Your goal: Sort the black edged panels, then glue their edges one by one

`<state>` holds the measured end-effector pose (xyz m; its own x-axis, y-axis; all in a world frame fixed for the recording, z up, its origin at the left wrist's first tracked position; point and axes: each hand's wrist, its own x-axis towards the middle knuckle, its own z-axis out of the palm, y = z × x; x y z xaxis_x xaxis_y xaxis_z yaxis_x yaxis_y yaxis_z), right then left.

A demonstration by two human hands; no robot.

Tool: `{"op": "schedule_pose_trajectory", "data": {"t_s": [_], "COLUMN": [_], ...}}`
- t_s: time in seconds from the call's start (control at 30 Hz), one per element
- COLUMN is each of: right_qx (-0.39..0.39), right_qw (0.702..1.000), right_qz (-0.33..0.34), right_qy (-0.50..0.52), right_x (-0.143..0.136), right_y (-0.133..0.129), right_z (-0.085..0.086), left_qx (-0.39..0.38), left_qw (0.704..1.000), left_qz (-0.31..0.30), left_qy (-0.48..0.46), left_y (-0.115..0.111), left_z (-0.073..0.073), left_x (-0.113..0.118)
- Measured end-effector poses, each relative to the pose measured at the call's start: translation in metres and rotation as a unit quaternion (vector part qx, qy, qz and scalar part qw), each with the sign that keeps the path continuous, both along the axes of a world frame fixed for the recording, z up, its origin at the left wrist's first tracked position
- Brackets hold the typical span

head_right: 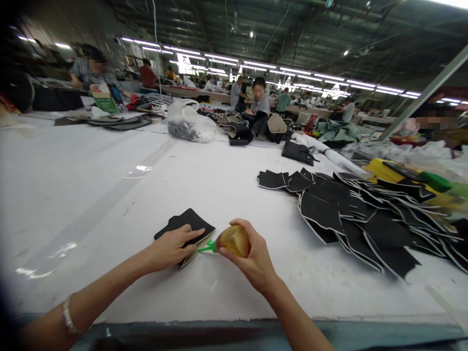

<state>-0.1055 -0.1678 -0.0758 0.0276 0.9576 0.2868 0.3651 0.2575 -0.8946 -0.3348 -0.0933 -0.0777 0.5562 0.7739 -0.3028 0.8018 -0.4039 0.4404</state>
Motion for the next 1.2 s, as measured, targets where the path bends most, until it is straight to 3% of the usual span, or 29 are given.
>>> {"op": "schedule_pose_trajectory", "data": {"t_s": [0.17,0.33,0.47,0.63,0.8,0.93,1.1,1.2], "right_qx": [0.001,-0.020,-0.006,-0.015,0.001,-0.005,-0.001,-0.012], "right_qw": [0.999,0.999,1.000,0.999,1.000,0.999,1.000,0.999], "right_qz": [-0.028,0.012,-0.016,0.026,-0.002,0.034,-0.005,0.027], "right_qy": [0.028,0.026,0.020,0.021,0.015,0.020,0.025,0.035], "right_x": [-0.003,-0.009,-0.009,-0.011,-0.010,-0.011,-0.014,-0.015], "right_y": [-0.001,-0.007,-0.011,-0.016,-0.017,-0.018,-0.020,-0.023], "right_z": [-0.002,-0.006,-0.006,-0.006,-0.007,-0.009,-0.012,-0.014], "left_qx": [-0.014,-0.012,-0.014,-0.013,-0.013,-0.009,-0.009,-0.010], "left_qw": [1.000,1.000,1.000,1.000,1.000,1.000,1.000,1.000], "left_qz": [-0.001,0.005,0.002,0.005,0.004,0.006,0.000,0.001], "left_qy": [-0.005,-0.008,-0.014,-0.018,-0.020,-0.023,-0.019,-0.019], "left_y": [-0.001,-0.001,-0.002,-0.003,-0.002,-0.002,-0.003,-0.003], "left_z": [-0.001,-0.002,-0.002,-0.002,-0.004,-0.005,-0.006,-0.006], "left_x": [-0.001,-0.003,-0.004,-0.005,-0.004,-0.004,-0.005,-0.006]}}
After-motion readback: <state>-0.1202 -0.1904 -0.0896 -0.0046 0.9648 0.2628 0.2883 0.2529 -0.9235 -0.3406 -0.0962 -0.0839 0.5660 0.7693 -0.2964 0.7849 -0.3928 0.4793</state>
